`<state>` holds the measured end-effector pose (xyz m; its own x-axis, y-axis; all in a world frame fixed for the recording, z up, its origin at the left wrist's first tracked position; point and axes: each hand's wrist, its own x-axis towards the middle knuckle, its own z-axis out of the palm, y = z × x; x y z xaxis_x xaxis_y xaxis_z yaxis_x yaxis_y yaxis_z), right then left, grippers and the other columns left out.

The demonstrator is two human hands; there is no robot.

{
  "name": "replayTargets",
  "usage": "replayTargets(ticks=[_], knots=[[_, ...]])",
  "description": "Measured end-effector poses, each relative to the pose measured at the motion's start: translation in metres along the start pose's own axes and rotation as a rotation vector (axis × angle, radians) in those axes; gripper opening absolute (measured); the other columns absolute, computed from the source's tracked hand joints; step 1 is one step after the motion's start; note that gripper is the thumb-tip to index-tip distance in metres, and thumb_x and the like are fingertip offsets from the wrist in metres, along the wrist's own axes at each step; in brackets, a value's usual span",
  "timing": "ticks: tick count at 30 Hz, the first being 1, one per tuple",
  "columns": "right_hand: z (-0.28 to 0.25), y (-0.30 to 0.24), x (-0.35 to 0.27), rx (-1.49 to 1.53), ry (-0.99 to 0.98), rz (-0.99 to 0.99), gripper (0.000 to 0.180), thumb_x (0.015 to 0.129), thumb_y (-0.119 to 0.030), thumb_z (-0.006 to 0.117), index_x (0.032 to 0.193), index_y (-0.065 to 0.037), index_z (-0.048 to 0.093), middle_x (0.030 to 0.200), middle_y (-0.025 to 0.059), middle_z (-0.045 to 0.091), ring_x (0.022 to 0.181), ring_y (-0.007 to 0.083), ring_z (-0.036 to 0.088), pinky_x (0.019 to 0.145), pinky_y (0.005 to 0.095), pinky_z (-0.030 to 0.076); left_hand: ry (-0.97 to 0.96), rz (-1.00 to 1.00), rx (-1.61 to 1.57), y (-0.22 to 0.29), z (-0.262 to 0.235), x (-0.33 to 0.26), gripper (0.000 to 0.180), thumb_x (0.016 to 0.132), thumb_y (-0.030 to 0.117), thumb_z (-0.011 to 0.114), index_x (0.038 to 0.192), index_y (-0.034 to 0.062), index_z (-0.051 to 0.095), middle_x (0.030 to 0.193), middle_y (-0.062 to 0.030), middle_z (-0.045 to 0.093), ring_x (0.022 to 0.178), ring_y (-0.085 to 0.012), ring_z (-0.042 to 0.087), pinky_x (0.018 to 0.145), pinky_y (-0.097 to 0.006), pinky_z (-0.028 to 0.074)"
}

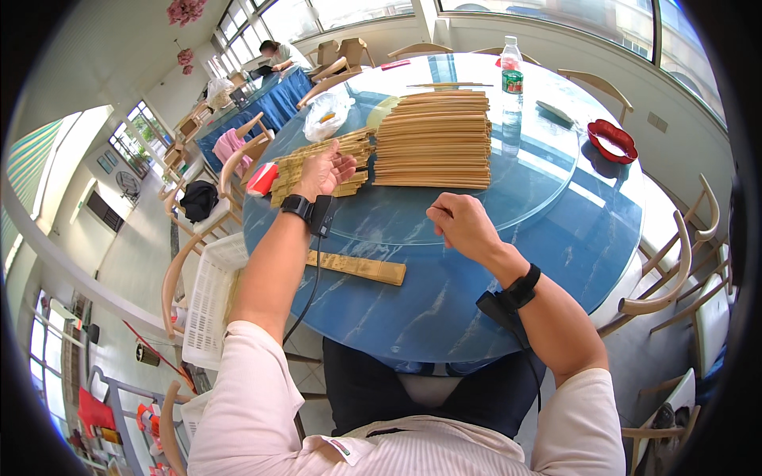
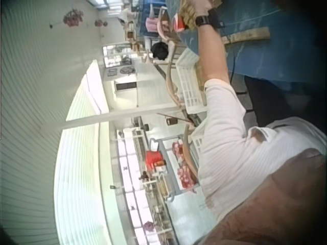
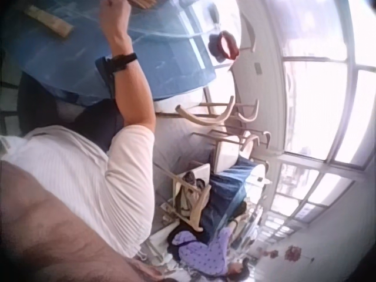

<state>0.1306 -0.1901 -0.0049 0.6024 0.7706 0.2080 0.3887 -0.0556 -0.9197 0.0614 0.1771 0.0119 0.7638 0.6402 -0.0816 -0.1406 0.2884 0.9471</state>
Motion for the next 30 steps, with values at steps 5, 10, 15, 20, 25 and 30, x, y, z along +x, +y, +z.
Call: replayTargets(ticks=[5,10,15,20,25,30], knots=[[-0.007,0.004,0.0,-0.044,0.024,-0.034,0.024,0.103,-0.017,0.064,0.095,0.005,0.069,0.071,0.0127,0.068,0.056,0.0215,0.062,0.057,0.0372,0.052,0.034,0.039,0.247,-0.01,-0.017,-0.038,0.014,0.104,0.016,0.069,0.113,0.005,0.068,0.096,-0.005,0.075,0.084,-0.015,0.073,0.068,-0.031,0.06],[-0.004,0.017,0.002,-0.125,0.009,-0.031,0.024,0.102,-0.018,0.065,0.095,0.004,0.07,0.072,0.0141,0.069,0.058,0.0222,0.064,0.057,0.0384,0.053,-0.13,0.327,0.447,0.031,0.041,-0.108,0.012,0.104,0.015,0.07,0.109,0.0035,0.07,0.089,-0.0036,0.073,0.075,-0.0111,0.07,0.062,-0.027,0.057],[0.001,0.008,0.002,-0.119,-0.036,-0.003,0.026,0.103,-0.019,0.064,0.096,0.006,0.071,0.073,0.0121,0.069,0.057,0.0218,0.065,0.056,0.036,0.054,-0.336,0.444,1.062,0.016,0.058,-0.111,0.011,0.098,0.013,0.074,0.101,0.0018,0.076,0.084,-0.0032,0.073,0.07,-0.0081,0.068,0.061,-0.027,0.055],[-0.008,0.021,0.006,-0.079,-0.018,0.018,0.027,0.104,-0.018,0.064,0.094,0.007,0.07,0.074,0.0114,0.069,0.056,0.0211,0.066,0.056,0.0348,0.056,-0.246,0.732,1.493,-0.045,0.072,-0.071,0.022,0.092,0.008,0.074,0.111,-0.0021,0.075,0.115,-0.0141,0.074,0.106,-0.0353,0.07,0.092,-0.042,0.056],[-0.009,0.018,0.006,-0.062,-0.066,0.004,0.025,0.106,-0.017,0.062,0.094,0.003,0.071,0.073,0.0079,0.07,0.055,0.0153,0.064,0.055,0.0322,0.052,-0.28,0.925,1.636,-0.07,0.061,-0.055,0.028,0.093,0.003,0.072,0.121,0.0008,0.073,0.122,-0.0133,0.07,0.117,-0.0356,0.065,0.101,-0.045,0.054],[-0.005,0.025,0.005,-0.164,-0.101,-0.062,0.024,0.103,-0.019,0.065,0.097,0.003,0.071,0.071,0.0109,0.07,0.059,0.0217,0.068,0.057,0.0361,0.055,-0.383,0.894,1.517,-0.059,0.064,-0.061,0.014,0.091,0.002,0.073,0.105,-0.0006,0.073,0.103,-0.0156,0.069,0.095,-0.0363,0.069,0.083,-0.043,0.056]])
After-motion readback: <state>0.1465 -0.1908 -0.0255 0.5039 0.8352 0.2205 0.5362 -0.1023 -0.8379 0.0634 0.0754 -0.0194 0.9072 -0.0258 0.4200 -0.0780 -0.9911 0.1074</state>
